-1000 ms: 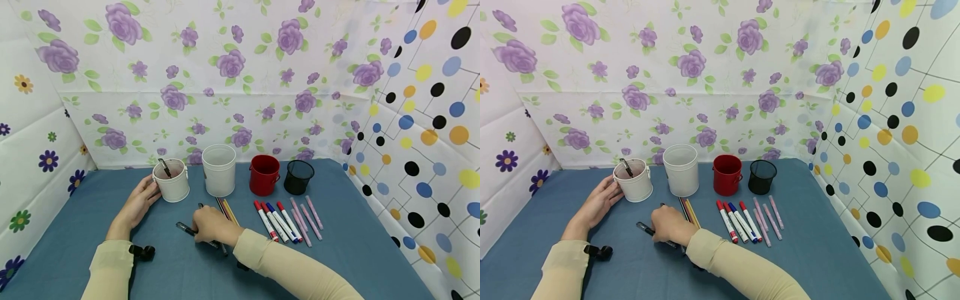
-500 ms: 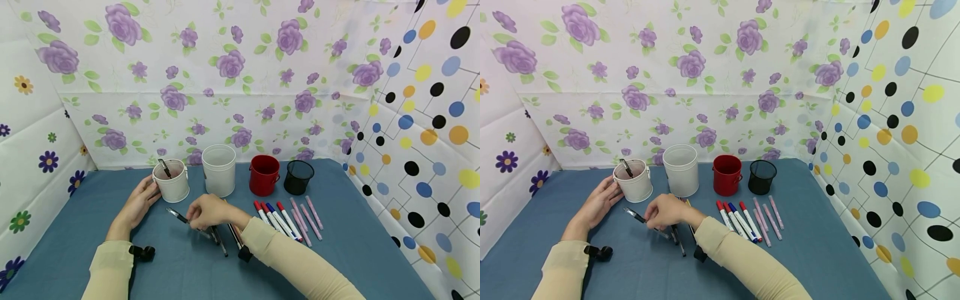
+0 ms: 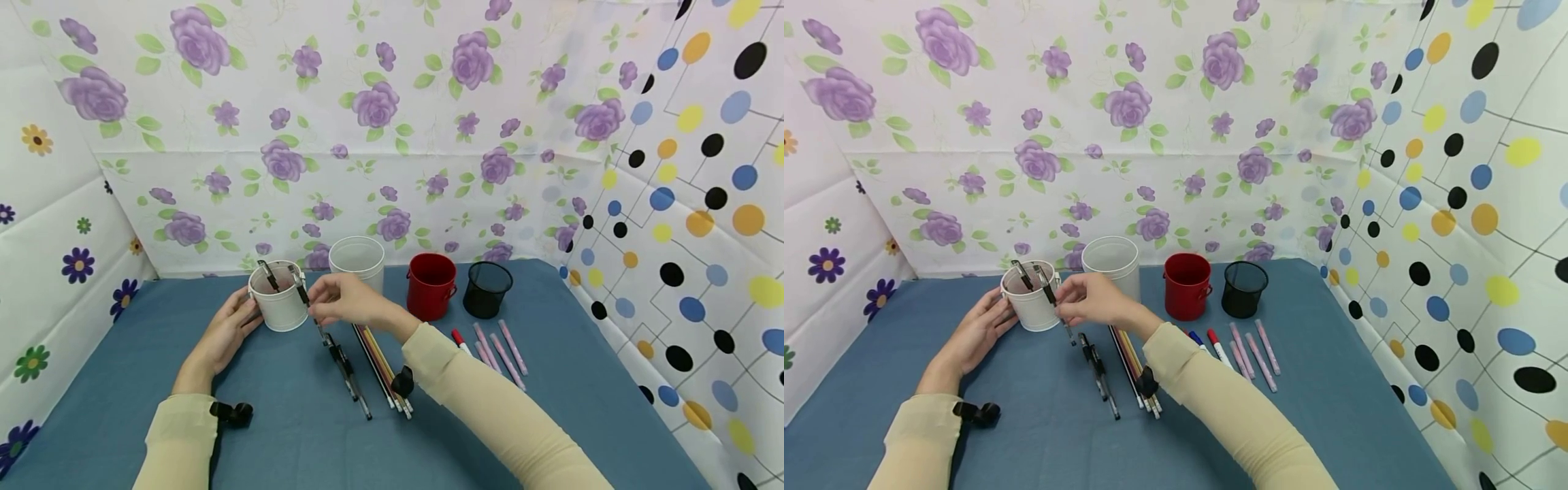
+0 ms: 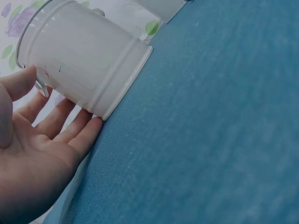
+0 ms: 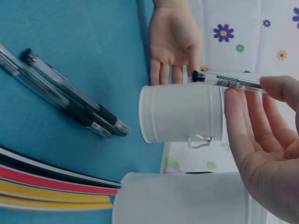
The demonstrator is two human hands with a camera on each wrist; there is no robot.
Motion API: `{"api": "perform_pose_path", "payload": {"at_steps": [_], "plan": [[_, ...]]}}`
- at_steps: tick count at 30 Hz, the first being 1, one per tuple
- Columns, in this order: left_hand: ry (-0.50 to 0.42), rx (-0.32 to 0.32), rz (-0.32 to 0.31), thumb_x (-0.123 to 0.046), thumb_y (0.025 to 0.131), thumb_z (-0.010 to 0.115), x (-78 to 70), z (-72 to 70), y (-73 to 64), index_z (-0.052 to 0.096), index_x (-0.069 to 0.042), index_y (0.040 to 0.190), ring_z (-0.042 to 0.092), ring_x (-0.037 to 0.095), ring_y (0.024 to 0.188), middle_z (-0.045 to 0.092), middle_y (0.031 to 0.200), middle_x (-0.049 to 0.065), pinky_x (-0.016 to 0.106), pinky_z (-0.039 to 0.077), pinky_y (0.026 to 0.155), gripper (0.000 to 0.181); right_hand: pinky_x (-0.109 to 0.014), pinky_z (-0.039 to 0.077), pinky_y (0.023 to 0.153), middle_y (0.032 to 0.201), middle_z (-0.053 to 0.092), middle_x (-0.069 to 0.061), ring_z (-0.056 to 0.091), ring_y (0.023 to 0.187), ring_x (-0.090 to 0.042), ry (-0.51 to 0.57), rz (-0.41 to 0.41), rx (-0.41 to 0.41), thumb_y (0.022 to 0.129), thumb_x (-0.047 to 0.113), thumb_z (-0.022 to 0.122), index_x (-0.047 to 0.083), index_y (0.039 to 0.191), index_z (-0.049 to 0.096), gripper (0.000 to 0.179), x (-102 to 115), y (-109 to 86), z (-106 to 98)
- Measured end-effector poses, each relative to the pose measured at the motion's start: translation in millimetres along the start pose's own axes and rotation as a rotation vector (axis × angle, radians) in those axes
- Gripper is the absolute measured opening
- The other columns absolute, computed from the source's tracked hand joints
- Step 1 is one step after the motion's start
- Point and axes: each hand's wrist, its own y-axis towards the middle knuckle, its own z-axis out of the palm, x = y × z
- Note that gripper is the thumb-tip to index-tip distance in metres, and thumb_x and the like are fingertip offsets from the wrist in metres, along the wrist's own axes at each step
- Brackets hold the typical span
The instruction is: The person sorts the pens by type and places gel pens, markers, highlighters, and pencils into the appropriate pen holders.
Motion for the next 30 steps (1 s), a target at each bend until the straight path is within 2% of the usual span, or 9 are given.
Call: {"api": "perform_pose_path", "payload": {"at_steps": [6, 12, 14, 19, 21, 26, 30], "plan": [[-0.007, -0.004, -0.002, -0.046, 0.114, 0.046, 0.9, -0.8, 0.3, -0.002, -0.014, 0.172, 0.008, 0.039, 0.163, -0.001, 0.177, 0.021, 0.056, 0.02, 0.132, 0.082, -0.037, 0.067, 0.086, 0.105, 0.072, -0.009, 0.074, 0.089, -0.019, 0.003, -0.04, -0.082, 0.102, 0.008, 0.073, 0.004, 0.119, 0.068, 0.018, 10, 14.4, -2], [-0.007, -0.001, -0.001, -0.046, 0.114, 0.045, 1.4, -0.8, 0.7, -0.002, -0.013, 0.172, 0.008, 0.04, 0.163, 0.0, 0.177, 0.022, 0.057, 0.019, 0.132, 0.082, -0.032, 0.066, 0.085, 0.109, 0.071, -0.008, 0.073, 0.091, -0.018, 0.065, -0.051, -0.173, 0.102, 0.009, 0.073, 0.004, 0.122, 0.068, 0.021, 21, 32.4, -2], [-0.005, -0.001, 0.0, -0.046, 0.114, 0.045, 1.3, -0.5, 1.1, -0.002, -0.013, 0.172, 0.008, 0.04, 0.163, 0.001, 0.177, 0.022, 0.057, 0.02, 0.132, 0.082, -0.034, 0.066, 0.086, 0.108, 0.072, -0.007, 0.073, 0.091, -0.018, 0.073, -0.063, -0.2, 0.102, 0.009, 0.073, 0.005, 0.122, 0.069, 0.021, 23, 38.9, -1], [0.0, -0.006, 0.002, -0.046, 0.114, 0.045, 2.0, -0.9, 0.8, -0.002, -0.014, 0.172, 0.008, 0.04, 0.163, 0.001, 0.177, 0.022, 0.056, 0.02, 0.132, 0.082, -0.05, 0.064, 0.095, 0.107, 0.073, -0.005, 0.073, 0.09, -0.016, 0.069, -0.085, -0.243, 0.102, 0.011, 0.073, 0.006, 0.121, 0.07, 0.019, 26, 53.3, 1], [0.004, -0.007, 0.002, -0.047, 0.113, 0.046, 2.3, -0.9, 0.8, -0.002, -0.014, 0.172, 0.009, 0.04, 0.163, 0.002, 0.177, 0.022, 0.056, 0.021, 0.132, 0.082, -0.052, 0.062, 0.097, 0.106, 0.073, -0.004, 0.072, 0.09, -0.014, 0.06, -0.086, -0.258, 0.103, 0.012, 0.073, 0.007, 0.121, 0.07, 0.02, 26, 58.2, 1], [0.004, -0.001, 0.001, -0.048, 0.113, 0.046, 1.8, -0.3, 1.2, -0.002, -0.015, 0.173, 0.009, 0.04, 0.163, 0.002, 0.177, 0.022, 0.055, 0.021, 0.132, 0.083, -0.052, 0.063, 0.096, 0.107, 0.073, -0.006, 0.072, 0.089, -0.015, 0.052, -0.101, -0.315, 0.103, 0.013, 0.073, 0.005, 0.124, 0.069, 0.023, 24, 67.8, 3], [-0.001, -0.003, -0.002, -0.047, 0.113, 0.046, 1.0, -0.6, -0.1, -0.003, -0.015, 0.172, 0.008, 0.04, 0.163, 0.0, 0.177, 0.022, 0.055, 0.021, 0.133, 0.083, -0.052, 0.063, 0.096, 0.109, 0.073, -0.008, 0.073, 0.088, -0.016, 0.085, -0.114, -0.357, 0.103, 0.011, 0.073, 0.004, 0.124, 0.069, 0.023, 24, 73.7, 6]]}}
